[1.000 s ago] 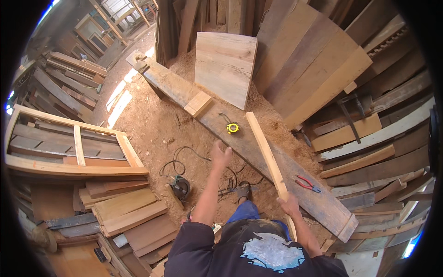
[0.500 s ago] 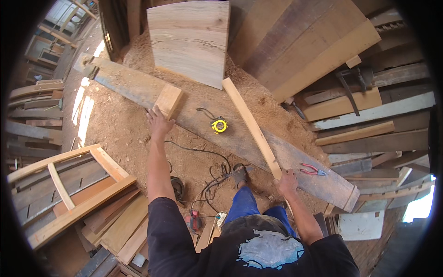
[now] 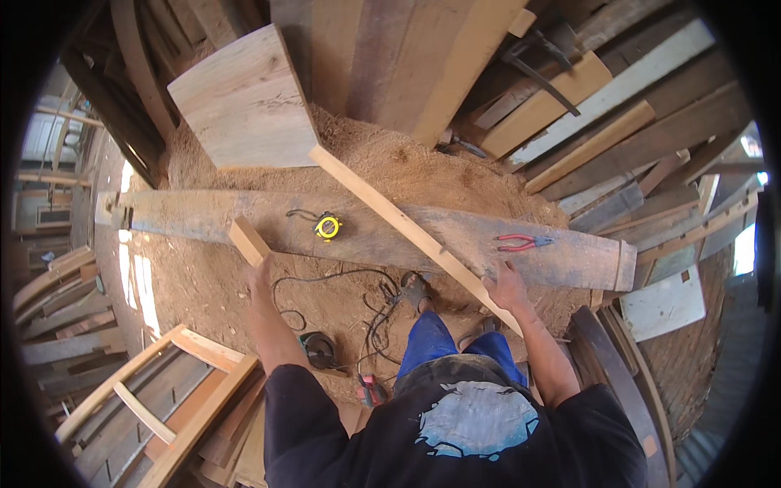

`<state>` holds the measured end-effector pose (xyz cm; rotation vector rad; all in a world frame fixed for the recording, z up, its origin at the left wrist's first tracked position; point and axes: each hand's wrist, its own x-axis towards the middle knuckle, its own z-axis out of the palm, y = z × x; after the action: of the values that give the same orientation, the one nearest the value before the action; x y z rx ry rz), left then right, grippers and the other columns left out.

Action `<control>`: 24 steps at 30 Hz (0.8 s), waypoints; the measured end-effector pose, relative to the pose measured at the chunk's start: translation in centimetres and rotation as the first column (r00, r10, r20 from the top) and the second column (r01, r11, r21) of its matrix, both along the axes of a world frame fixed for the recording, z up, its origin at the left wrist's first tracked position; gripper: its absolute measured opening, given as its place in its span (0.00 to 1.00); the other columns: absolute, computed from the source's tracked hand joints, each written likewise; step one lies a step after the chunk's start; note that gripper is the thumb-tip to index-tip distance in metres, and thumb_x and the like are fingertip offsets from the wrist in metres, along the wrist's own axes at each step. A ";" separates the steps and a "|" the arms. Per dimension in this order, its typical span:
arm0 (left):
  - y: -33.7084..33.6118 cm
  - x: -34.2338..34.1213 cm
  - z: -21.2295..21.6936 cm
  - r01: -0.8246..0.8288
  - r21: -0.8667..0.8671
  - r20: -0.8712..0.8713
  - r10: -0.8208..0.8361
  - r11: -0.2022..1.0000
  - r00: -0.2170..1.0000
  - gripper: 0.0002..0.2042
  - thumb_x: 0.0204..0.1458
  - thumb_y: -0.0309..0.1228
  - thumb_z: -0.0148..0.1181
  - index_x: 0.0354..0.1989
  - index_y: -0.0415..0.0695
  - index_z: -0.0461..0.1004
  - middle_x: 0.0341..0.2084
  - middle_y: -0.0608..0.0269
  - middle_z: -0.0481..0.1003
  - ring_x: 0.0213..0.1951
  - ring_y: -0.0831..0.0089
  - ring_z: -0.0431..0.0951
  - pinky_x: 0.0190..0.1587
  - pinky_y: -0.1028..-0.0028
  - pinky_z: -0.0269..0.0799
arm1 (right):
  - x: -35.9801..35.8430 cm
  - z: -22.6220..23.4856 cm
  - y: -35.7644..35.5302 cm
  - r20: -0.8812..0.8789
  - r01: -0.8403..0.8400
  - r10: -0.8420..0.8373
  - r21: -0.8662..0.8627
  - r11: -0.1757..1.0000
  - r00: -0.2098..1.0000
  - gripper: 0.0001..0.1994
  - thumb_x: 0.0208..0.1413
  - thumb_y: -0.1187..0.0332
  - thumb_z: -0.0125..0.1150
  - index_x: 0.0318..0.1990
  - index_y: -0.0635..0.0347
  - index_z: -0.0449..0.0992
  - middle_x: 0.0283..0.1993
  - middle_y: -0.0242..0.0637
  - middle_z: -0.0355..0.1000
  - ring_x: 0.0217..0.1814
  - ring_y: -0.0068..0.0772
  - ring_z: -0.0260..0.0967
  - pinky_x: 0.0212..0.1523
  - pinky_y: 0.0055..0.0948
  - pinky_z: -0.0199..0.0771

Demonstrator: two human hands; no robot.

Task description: The person measures a wooden beam with a tape measure and cuts it using a circular saw. They then move several wooden boards and measure a smaller piece of wood.

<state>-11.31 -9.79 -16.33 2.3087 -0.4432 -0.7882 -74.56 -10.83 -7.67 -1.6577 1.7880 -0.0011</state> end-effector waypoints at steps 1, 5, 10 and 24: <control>1.0 -2.7 -0.3 -0.151 -0.065 -0.145 0.141 0.986 0.979 0.29 0.41 0.40 0.75 0.49 0.38 0.71 0.37 0.58 0.77 0.38 0.69 0.78 0.39 0.68 0.71 | -0.4 0.9 0.5 -0.012 0.035 -0.035 0.031 0.999 0.999 0.28 0.53 0.62 0.63 0.59 0.64 0.66 0.60 0.60 0.65 0.62 0.62 0.63 0.61 0.49 0.65; 11.8 -12.0 -2.3 -0.461 -0.256 -0.678 0.182 0.850 0.713 0.20 0.54 0.47 0.62 0.51 0.52 0.68 0.43 0.70 0.70 0.42 0.73 0.68 0.38 0.71 0.64 | -1.6 4.1 2.7 0.058 0.072 -0.071 -0.025 0.997 0.996 0.26 0.54 0.63 0.62 0.59 0.63 0.67 0.61 0.58 0.64 0.62 0.62 0.62 0.61 0.48 0.65; 19.5 -30.0 1.5 -0.341 0.188 -0.839 0.331 0.921 0.432 0.15 0.56 0.45 0.59 0.47 0.52 0.72 0.34 0.68 0.74 0.34 0.67 0.73 0.34 0.68 0.71 | -4.3 6.3 7.6 0.323 0.026 -0.134 0.318 0.948 0.937 0.23 0.55 0.58 0.61 0.53 0.64 0.73 0.49 0.55 0.74 0.58 0.55 0.69 0.58 0.45 0.68; 21.1 -67.0 4.9 0.832 0.457 -0.430 -0.897 -0.314 -0.102 0.54 0.40 0.66 0.60 0.60 0.22 0.59 0.53 0.29 0.70 0.56 0.41 0.72 0.58 0.58 0.69 | -15.2 -6.0 30.6 0.178 0.582 -0.977 0.809 0.078 -0.117 0.24 0.55 0.55 0.67 0.46 0.71 0.77 0.39 0.42 0.76 0.34 0.36 0.75 0.36 0.32 0.76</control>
<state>-78.36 11.33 -11.44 2.0649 -2.7007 -1.7342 -89.80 19.80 -13.70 0.2898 1.5727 -0.6873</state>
